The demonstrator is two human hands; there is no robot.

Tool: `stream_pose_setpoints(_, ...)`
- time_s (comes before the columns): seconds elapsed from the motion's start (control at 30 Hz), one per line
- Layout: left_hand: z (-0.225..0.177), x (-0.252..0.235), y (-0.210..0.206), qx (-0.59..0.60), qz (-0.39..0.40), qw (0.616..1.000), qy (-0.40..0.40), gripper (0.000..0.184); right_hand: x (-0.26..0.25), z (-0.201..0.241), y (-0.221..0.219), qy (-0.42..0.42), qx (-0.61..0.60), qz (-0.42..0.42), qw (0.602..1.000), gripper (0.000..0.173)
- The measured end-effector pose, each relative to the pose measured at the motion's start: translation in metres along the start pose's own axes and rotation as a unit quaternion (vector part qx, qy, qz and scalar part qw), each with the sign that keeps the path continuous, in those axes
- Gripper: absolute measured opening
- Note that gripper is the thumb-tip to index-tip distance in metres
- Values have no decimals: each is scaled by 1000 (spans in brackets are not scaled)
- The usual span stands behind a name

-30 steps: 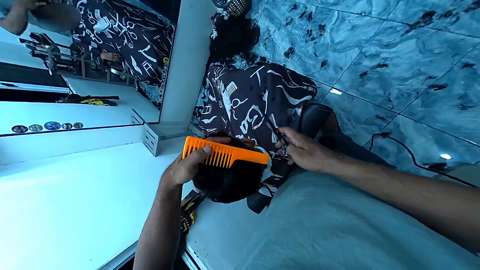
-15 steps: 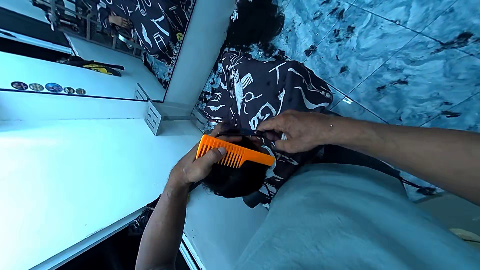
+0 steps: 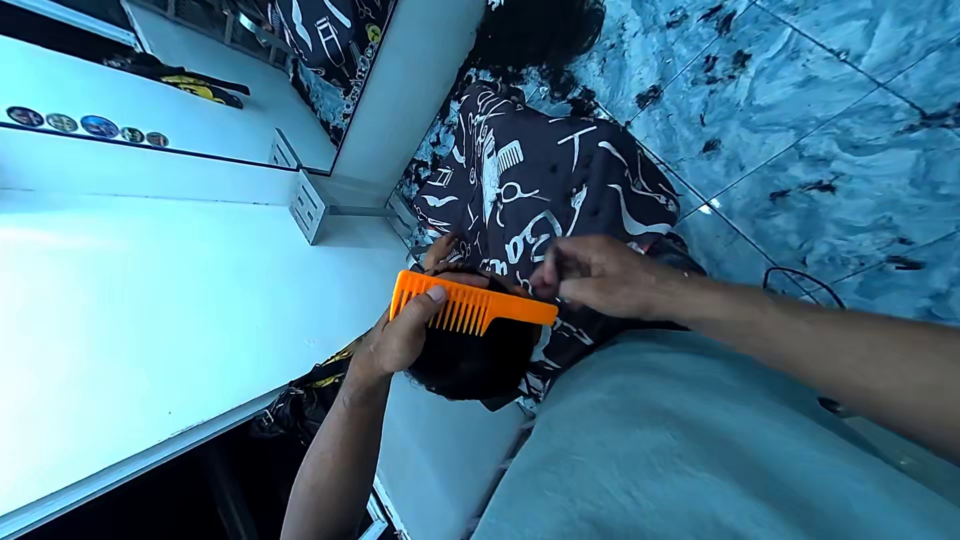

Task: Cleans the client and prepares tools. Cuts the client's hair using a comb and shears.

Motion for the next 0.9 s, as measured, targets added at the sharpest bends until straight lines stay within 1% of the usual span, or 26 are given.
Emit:
stream_pose_setpoints(0.03, 2, 0, 1, 21, -14, 1000, 4, 62, 10, -9, -4, -33, -85, 1, 996, 21)
stream_pose_setpoints(0.07, 5, 2, 1, 35, -32, 999, 12, 62, 19, -13, -11, -50, -145, 10, 988, 21)
stream_pose_setpoints(0.13, 9, 4, 3, 48, -60, 997, 21, 59, 33, -14, -20, -24, -224, 13, 974, 19)
stream_pose_setpoints(0.17, 8, 4, 4, 35, -62, 997, 15, 62, 36, -13, -19, 2, -249, -13, 968, 18)
stream_pose_setpoints(0.2, 5, 5, 6, 0, -63, 998, 8, 69, 36, -13, -12, 19, -266, -54, 962, 20)
stream_pose_setpoints(0.27, -11, 0, 8, -94, -25, 995, -29, 98, 26, -16, 10, 22, -279, -153, 948, 23)
stream_pose_setpoints(0.3, -19, -3, 8, -131, -8, 990, -40, 107, 19, -22, 18, 18, -275, -190, 942, 24)
stream_pose_setpoints(0.33, -25, -5, 8, -156, 6, 987, -43, 110, 12, -27, 21, 16, -270, -209, 940, 25)
stream_pose_setpoints(0.4, -36, -10, 8, -182, 27, 982, -51, 108, 4, -34, 13, 10, -264, -195, 945, 26)
stream_pose_setpoints(0.5, -57, -3, 9, -205, 26, 975, -81, 106, 17, -37, -13, 4, -282, -122, 952, 27)
stream_pose_setpoints(0.53, -61, 8, 14, -198, -1, 975, -96, 105, 23, -39, -21, 4, -292, -105, 951, 26)
stream_pose_setpoints(0.57, -59, 24, 23, -174, -51, 978, -105, 99, 29, -42, -27, 5, -309, -96, 946, 26)
stream_pose_setpoints(0.6, -51, 43, 33, -138, -111, 978, -112, 86, 33, -45, -32, 6, -328, -93, 940, 26)
stream_pose_setpoints(0.63, -36, 63, 41, -108, -161, 975, -110, 65, 36, -48, -36, 8, -343, -94, 934, 25)
stream_pose_setpoints(0.67, -16, 81, 41, -103, -165, 977, -93, 48, 38, -51, -39, 9, -354, -98, 930, 25)
stream_pose_setpoints(0.7, 3, 93, 34, -121, -127, 981, -77, 37, 40, -53, -41, 10, -359, -102, 928, 25)
stream_pose_setpoints(0.73, 17, 97, 22, -152, -84, 983, -63, 35, 41, -54, -43, 10, -360, -108, 927, 25)
stream_pose_setpoints(0.77, 24, 95, 9, -190, -48, 979, -59, 37, 43, -55, -45, 7, -359, -112, 927, 25)
stream_pose_setpoints(0.83, 20, 74, -8, -283, -5, 956, -76, 43, 47, -58, -50, 0, -361, -116, 925, 25)
stream_pose_setpoints(0.9, 7, 52, -16, -361, 39, 926, -102, 45, 53, -59, -55, -22, -383, -115, 916, 26)
Point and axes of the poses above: each hand's wrist, its own x-axis away from the middle knuckle, its own y-axis out of the back of the hand, z = x × y, the point moved 6 cm from there along -x, towards the middle knuckle, and after that the axes turned 15 degrees about -x, right-handed, at the moved point
